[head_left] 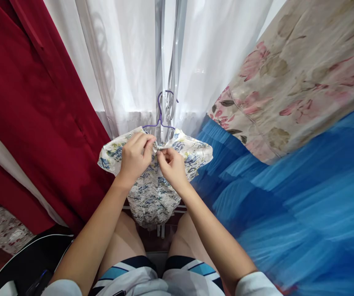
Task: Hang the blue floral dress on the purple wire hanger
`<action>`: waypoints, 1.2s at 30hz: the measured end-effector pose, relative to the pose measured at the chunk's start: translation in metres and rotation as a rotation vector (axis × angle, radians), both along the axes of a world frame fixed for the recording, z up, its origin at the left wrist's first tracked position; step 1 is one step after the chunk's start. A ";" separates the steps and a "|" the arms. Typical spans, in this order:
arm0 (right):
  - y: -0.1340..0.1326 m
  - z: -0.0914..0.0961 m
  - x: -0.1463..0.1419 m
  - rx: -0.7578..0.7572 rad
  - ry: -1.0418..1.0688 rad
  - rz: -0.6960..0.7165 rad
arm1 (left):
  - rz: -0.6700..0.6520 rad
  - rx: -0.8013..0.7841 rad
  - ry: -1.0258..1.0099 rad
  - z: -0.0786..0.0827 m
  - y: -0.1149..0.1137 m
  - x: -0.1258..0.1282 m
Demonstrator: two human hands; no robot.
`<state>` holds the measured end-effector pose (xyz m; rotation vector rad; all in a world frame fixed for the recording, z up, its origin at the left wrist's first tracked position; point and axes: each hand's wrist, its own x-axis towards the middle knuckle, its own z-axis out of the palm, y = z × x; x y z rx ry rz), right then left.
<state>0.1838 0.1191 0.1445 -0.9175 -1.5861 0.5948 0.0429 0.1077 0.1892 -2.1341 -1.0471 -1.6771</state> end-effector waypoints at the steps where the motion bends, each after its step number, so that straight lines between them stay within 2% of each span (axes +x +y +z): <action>1: 0.001 -0.007 0.001 -0.010 -0.028 -0.008 | 0.025 0.014 -0.077 0.003 0.002 -0.008; 4: -0.006 -0.024 0.009 -0.087 -0.090 0.028 | 0.098 0.025 -0.431 0.006 0.018 -0.049; 6: -0.017 -0.031 0.016 -0.139 -0.100 0.061 | 0.078 -0.002 -0.740 -0.005 0.035 -0.082; 9: -0.034 -0.036 0.026 -0.195 -0.101 0.120 | -0.034 -0.169 -1.308 -0.042 0.055 -0.113; 10: -0.037 -0.038 0.028 -0.206 -0.093 0.132 | -0.053 -0.232 -1.417 -0.059 0.058 -0.114; 12: -0.038 -0.047 0.036 -0.229 -0.059 0.131 | -0.099 -0.375 -1.495 -0.092 0.056 -0.103; 15: -0.031 -0.075 0.057 -0.305 0.019 0.032 | -0.246 -0.613 -1.471 -0.129 0.039 -0.067; 17: -0.026 -0.098 0.074 -0.372 0.030 -0.036 | -0.364 -0.710 -1.425 -0.138 0.023 -0.039; 19: -0.028 -0.114 0.087 -0.425 -0.010 -0.046 | -0.475 -0.739 -1.364 -0.136 0.005 -0.012; 21: -0.037 -0.119 0.092 -0.434 -0.085 0.000 | -0.536 -0.702 -1.269 -0.126 -0.016 0.014; 23: -0.053 -0.112 0.087 -0.384 -0.160 0.116 | -0.515 -0.664 -1.102 -0.114 -0.037 0.037; 25: -0.070 -0.098 0.076 -0.343 -0.198 0.306 | -0.452 -0.665 -0.880 -0.105 -0.056 0.054; 27: -0.084 -0.087 0.064 -0.393 -0.167 0.469 | -0.420 -0.693 -0.666 -0.101 -0.068 0.060; 30: -0.095 -0.082 0.053 -0.602 -0.031 0.538 | -0.442 -0.759 -0.523 -0.106 -0.071 0.051; 33: -0.098 -0.084 0.055 -0.765 0.225 0.532 | -0.553 -0.888 -0.534 -0.127 -0.071 0.035; 35: -0.100 -0.081 0.063 -0.805 0.334 0.554 | -0.659 -1.064 -0.548 -0.148 -0.077 0.027; 36: -0.100 -0.077 0.070 -0.809 0.322 0.581 | -0.711 -1.170 -0.536 -0.160 -0.083 0.025</action>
